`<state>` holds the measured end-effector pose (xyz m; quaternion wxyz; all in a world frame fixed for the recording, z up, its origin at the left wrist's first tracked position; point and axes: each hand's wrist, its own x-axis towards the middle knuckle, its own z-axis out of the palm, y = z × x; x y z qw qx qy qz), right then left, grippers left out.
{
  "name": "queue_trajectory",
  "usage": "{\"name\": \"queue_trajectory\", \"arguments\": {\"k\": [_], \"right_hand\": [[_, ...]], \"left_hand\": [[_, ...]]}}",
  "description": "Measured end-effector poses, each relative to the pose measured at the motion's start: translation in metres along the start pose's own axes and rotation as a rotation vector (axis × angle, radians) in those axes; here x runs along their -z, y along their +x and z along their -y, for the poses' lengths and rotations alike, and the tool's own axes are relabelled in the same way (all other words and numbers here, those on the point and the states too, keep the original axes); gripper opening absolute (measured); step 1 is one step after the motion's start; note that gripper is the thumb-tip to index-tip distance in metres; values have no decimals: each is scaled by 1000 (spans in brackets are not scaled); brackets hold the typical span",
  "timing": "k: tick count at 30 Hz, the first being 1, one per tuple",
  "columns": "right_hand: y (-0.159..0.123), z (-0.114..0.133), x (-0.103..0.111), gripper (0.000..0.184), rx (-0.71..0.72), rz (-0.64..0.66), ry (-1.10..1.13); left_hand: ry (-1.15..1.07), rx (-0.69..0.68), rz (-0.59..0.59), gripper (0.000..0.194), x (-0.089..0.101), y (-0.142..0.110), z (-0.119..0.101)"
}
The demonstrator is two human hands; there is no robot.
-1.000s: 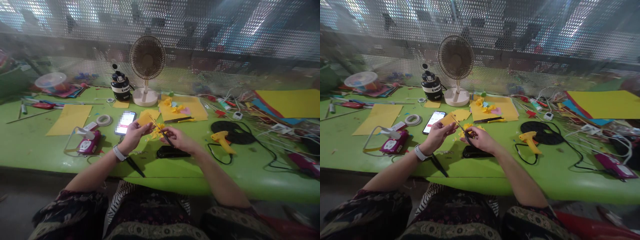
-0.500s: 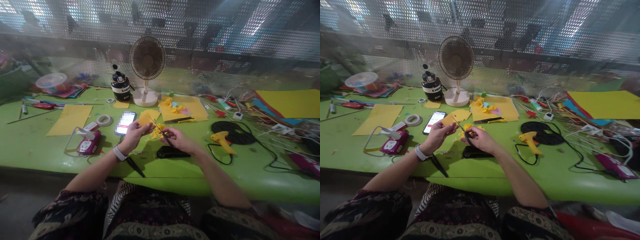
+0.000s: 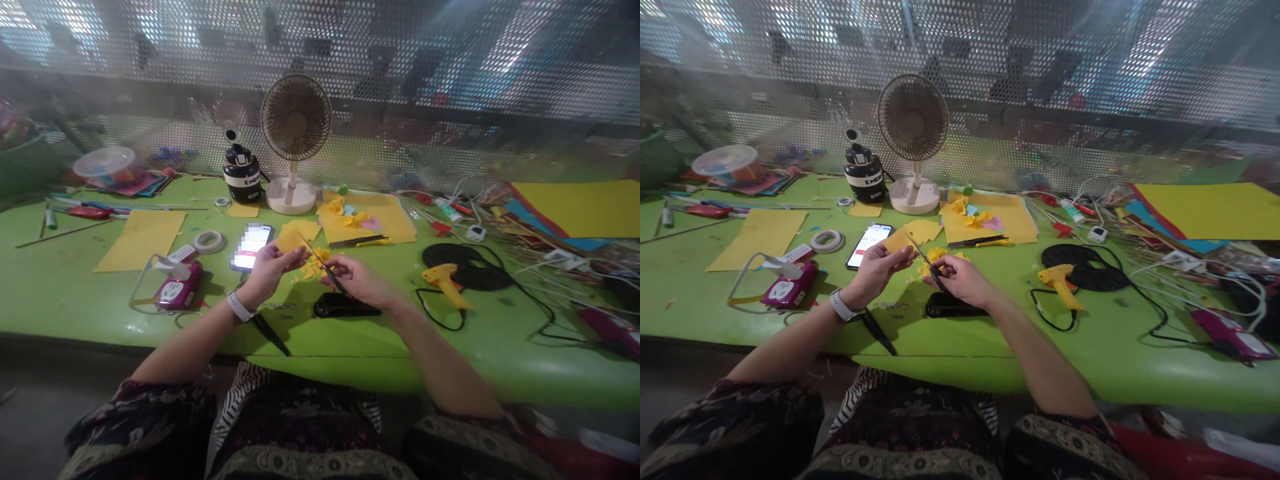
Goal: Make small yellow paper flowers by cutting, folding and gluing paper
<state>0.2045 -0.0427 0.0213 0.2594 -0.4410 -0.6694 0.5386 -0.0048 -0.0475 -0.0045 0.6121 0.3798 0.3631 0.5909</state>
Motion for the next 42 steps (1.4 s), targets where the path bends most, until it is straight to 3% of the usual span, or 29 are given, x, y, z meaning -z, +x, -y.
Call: {"name": "queue_trajectory", "arguments": {"k": [25, 32, 42], "right_hand": [[-3, 4, 0, 56, -32, 13, -9], [-2, 6, 2, 60, -119, 62, 30], [-3, 9, 2, 62, -123, 57, 36]], "left_hand": [[26, 57, 31, 35, -3, -3, -3], [-47, 51, -120, 33, -1, 2, -4], [37, 19, -47, 38, -1, 2, -1]]}}
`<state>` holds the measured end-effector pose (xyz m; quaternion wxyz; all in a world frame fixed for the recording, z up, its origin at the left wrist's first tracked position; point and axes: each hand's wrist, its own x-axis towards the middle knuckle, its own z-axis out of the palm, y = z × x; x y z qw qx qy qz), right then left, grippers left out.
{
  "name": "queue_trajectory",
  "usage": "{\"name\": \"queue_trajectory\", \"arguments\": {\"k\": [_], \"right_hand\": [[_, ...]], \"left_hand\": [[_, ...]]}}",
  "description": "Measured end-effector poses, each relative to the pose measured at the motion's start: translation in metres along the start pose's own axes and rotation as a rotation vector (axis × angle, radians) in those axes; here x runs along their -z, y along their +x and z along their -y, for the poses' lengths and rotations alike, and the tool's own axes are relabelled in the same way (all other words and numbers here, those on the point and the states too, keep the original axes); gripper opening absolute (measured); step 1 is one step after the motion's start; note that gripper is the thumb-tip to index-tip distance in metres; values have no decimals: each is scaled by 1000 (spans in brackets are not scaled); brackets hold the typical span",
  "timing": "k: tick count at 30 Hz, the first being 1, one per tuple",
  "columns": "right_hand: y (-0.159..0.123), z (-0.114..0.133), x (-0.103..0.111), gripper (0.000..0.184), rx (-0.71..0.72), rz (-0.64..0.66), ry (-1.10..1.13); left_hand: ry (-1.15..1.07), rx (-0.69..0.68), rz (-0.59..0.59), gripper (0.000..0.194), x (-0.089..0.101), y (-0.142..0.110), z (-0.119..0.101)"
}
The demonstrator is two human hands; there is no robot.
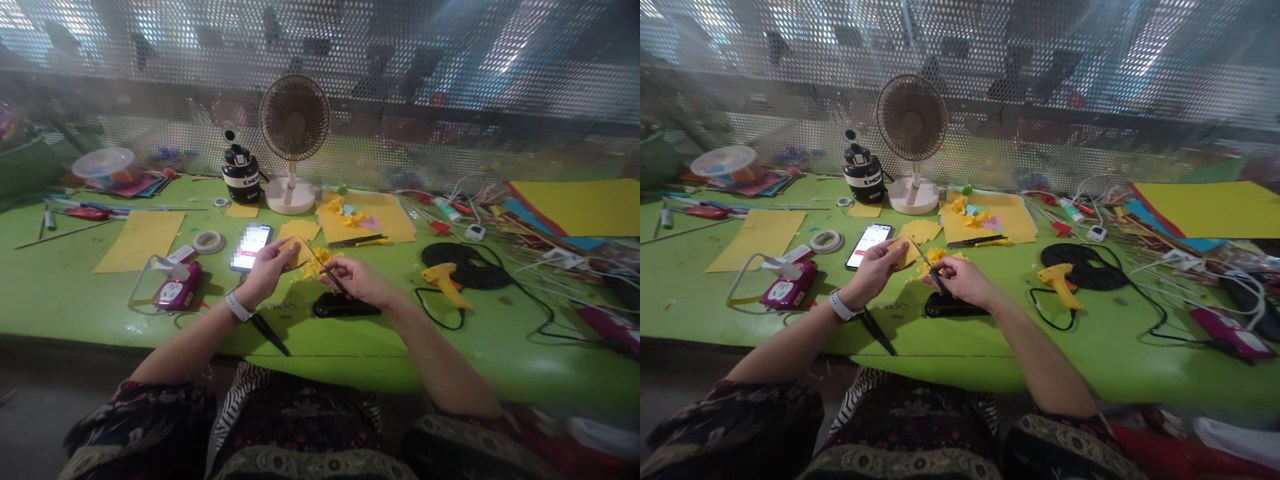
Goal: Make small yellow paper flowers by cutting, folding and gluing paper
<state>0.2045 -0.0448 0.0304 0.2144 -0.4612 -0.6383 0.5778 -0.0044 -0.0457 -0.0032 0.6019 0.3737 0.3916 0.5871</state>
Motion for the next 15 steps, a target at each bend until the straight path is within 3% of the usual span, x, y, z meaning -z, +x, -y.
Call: {"name": "queue_trajectory", "arguments": {"k": [15], "right_hand": [[1, -4, -2, 59, 13, -9, -12]], "left_hand": [[18, 24, 23, 40, -2, -2, -1]]}}
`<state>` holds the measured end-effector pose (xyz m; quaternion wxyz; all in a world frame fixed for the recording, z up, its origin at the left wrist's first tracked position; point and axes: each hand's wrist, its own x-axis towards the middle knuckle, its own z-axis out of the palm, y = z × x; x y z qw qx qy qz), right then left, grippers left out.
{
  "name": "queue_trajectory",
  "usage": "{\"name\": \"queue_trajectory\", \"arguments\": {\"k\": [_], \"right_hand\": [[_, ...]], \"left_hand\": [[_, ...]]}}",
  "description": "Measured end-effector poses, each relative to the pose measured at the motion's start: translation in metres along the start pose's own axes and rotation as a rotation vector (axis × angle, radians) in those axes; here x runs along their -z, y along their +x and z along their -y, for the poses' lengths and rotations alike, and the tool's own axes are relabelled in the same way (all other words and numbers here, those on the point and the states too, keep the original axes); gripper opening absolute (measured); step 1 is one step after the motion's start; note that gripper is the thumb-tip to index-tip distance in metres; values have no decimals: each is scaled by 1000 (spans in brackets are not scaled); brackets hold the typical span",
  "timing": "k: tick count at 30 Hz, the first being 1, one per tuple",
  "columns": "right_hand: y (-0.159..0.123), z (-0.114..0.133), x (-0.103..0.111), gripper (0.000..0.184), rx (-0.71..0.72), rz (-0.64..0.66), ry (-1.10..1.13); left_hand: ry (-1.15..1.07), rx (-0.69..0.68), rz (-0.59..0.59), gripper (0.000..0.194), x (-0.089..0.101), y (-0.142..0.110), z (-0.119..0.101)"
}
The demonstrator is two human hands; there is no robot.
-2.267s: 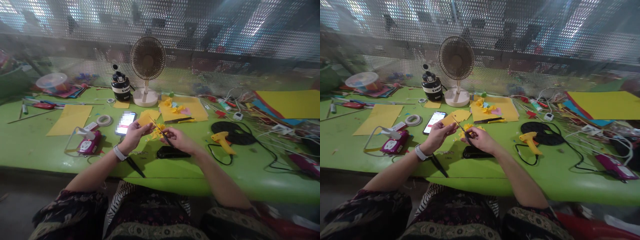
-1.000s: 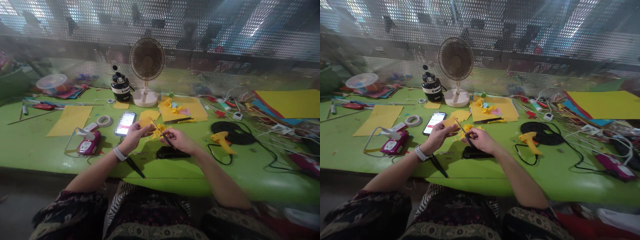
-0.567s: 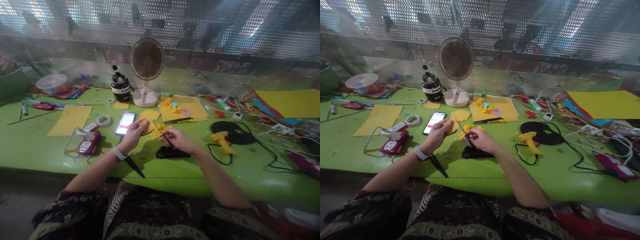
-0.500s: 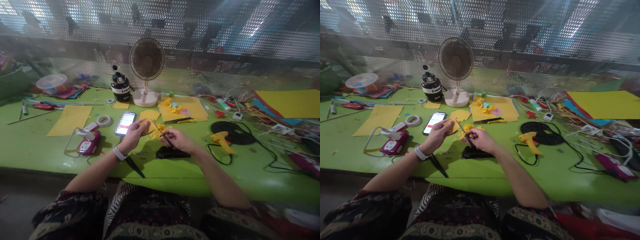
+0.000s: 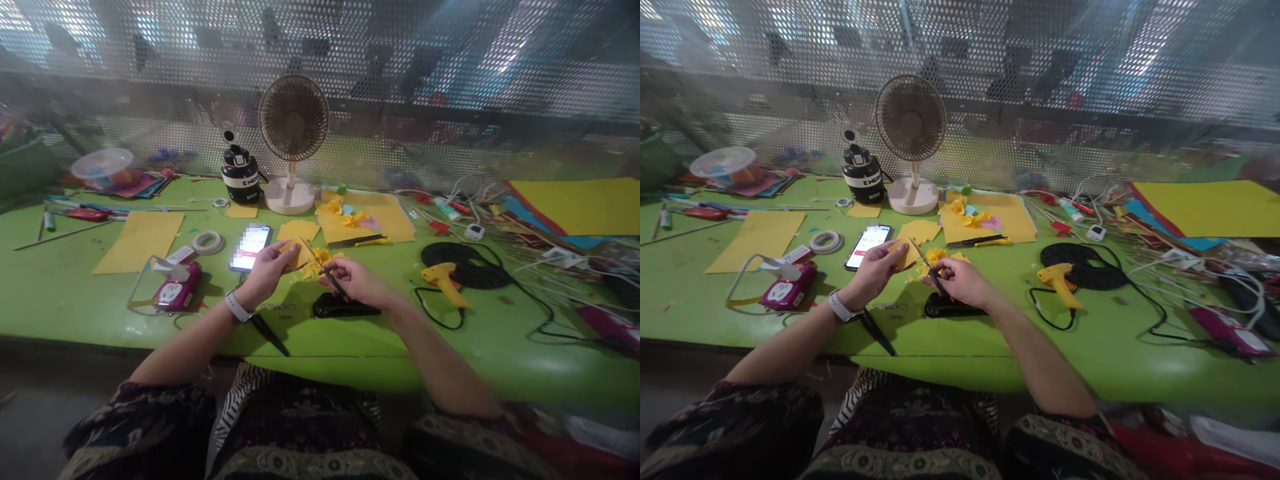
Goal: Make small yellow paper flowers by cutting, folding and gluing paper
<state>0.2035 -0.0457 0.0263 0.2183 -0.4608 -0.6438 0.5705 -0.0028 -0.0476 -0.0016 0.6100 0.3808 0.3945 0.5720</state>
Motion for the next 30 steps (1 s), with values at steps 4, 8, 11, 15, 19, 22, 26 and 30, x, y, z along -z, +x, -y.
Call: {"name": "queue_trajectory", "arguments": {"k": [4, 8, 11, 15, 19, 22, 26, 30], "right_hand": [[-1, 2, 0, 59, -5, 3, -6], [-2, 3, 0, 54, 1, 28, -18], [-3, 3, 1, 52, 4, 45, -18], [-1, 1, 1, 50, -24, 57, -13], [0, 0, 1, 49, -51, 104, -16], [-2, 1, 1, 51, -81, 105, -25], [-4, 6, 2, 54, -130, 73, -55], [-6, 8, 2, 52, -129, 79, -61]], "left_hand": [[5, 17, 14, 38, -1, -1, -1], [-12, 25, 12, 37, -1, -1, 1], [-49, 38, 7, 30, -1, 0, 2], [-213, 142, -12, 22, 0, 3, 0], [-300, 249, 34, 29, 3, 5, 1], [-311, 235, 79, 35, 4, 4, 4], [-325, 207, 80, 38, 3, 1, 6], [-309, 186, 80, 40, 4, 1, 6]]}}
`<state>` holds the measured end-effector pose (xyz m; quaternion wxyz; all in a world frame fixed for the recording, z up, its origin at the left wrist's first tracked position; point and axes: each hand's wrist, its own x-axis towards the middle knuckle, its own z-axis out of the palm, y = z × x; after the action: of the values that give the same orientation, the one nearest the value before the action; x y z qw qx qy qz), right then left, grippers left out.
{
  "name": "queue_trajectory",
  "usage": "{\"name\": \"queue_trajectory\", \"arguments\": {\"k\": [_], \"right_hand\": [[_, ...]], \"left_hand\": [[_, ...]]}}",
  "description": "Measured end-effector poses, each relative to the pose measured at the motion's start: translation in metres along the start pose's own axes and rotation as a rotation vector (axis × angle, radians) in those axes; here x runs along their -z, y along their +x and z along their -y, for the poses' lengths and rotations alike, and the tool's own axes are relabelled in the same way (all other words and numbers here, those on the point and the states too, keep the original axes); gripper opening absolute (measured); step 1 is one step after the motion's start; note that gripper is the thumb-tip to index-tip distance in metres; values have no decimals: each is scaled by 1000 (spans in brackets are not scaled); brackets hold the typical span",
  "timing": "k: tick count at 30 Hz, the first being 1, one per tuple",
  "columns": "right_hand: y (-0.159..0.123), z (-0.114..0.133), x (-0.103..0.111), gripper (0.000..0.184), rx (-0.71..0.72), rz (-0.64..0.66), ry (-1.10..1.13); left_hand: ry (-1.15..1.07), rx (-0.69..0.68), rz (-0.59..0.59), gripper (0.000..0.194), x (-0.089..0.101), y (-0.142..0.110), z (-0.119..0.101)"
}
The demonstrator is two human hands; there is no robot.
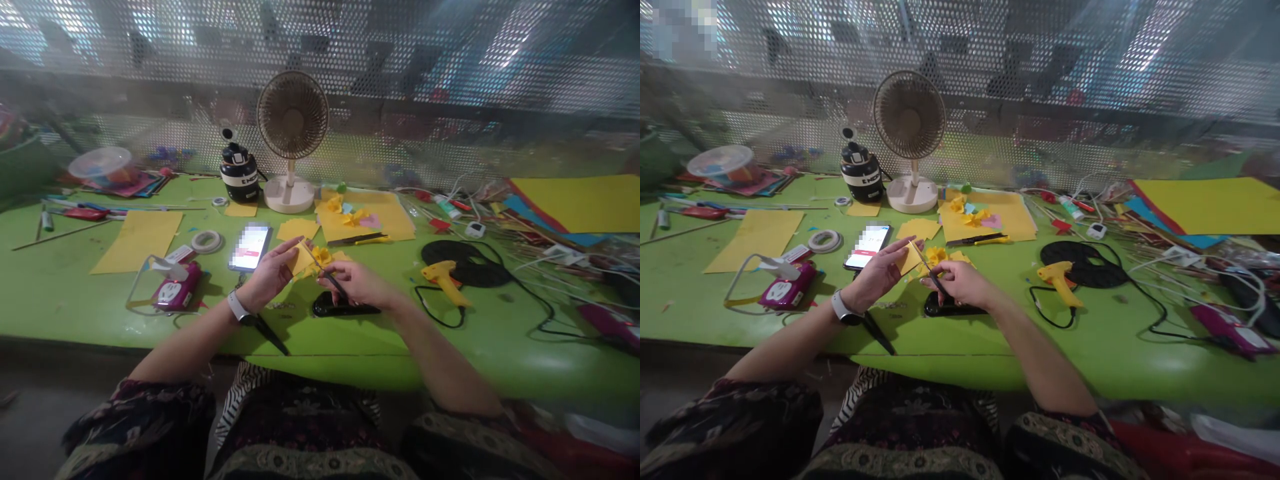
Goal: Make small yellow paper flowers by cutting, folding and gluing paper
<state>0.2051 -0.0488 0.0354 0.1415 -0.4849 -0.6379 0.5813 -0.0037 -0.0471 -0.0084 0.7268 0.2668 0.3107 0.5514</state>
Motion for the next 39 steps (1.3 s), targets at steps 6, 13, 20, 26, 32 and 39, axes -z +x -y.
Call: {"name": "queue_trajectory", "arguments": {"k": [6, 13, 20, 26, 32, 39], "right_hand": [[-1, 2, -2, 45, 9, 7, -16], [-1, 4, -4, 40, 17, 22, -19], [-2, 2, -2, 40, 67, 53, -13], [-1, 0, -1, 44, 69, 60, 10], [0, -2, 0, 45, 82, 74, -4], [0, -2, -1, 44, 78, 85, -9]], "left_hand": [[-6, -19, -4, 38, 0, 2, 1], [-15, -32, 8, 33, -3, 0, 1], [-1, -30, 13, 33, -1, 1, 1], [-9, -39, 10, 35, -2, 1, 0], [-1, -36, 2, 35, -3, 0, -1], [11, -24, 11, 35, -1, 0, 0]]}}
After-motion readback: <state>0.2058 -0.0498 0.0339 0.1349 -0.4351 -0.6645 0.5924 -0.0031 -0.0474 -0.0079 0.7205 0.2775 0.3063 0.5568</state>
